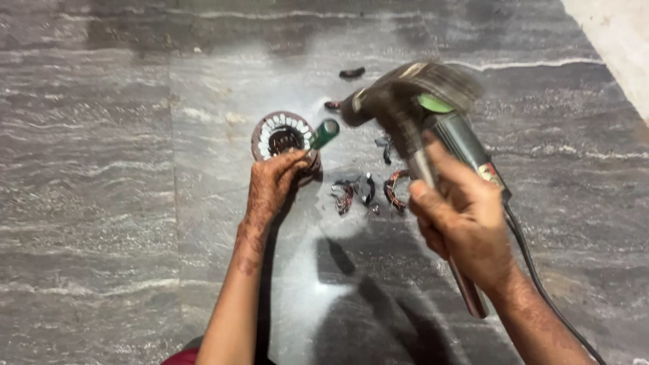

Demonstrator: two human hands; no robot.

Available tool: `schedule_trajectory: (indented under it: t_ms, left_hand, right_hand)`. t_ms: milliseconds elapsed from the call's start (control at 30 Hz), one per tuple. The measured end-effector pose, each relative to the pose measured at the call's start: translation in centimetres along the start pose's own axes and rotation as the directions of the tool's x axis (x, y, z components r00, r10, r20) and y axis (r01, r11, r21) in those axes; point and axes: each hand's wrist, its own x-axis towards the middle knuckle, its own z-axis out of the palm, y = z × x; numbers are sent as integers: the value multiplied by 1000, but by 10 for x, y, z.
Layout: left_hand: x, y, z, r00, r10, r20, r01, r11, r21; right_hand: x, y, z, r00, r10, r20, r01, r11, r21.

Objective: The person sits on the floor dismantling an electric motor armature. They hold the motor with one hand, use a green-handled screwdriver to pry at the copper windings, and swing a claw hammer to break and knock the burnt windings and debris loose, with an angle grinder lying beside them.

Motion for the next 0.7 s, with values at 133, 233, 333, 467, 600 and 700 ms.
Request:
schedule_trajectory:
  t_ms: [133, 233, 333, 467, 600, 700]
  left_hand:
    - [-2, -4, 1, 999, 47, -7, -47, 999, 15]
    - [-2, -6, 2, 999, 44, -11, -44, 999, -8]
    - [0, -10, 3, 998, 64, -13, -65, 998, -22]
    - [-2, -15, 4, 1000, 13, 6, -13, 1000, -3]
    - [-2, -17, 6, 999, 52, 0, -52, 998, -25]
    - [-1, -18, 4, 997, 77, -26, -78, 997, -5]
  right_hand:
    - [4, -7, 6, 993, 108, 57, -100, 988, -115]
    - [0, -7, 1, 989, 120, 87, -114, 991, -62]
    - [-4, -2, -2, 996, -91, 13, 92, 995, -44]
    - [-2, -3, -5, 989, -143, 32, 146, 965, -218]
    - [-2, -24, -16, 999, 31, 18, -28, 989, -144]
    - [-3, -31, -5, 959, -229, -166, 224, 973, -48]
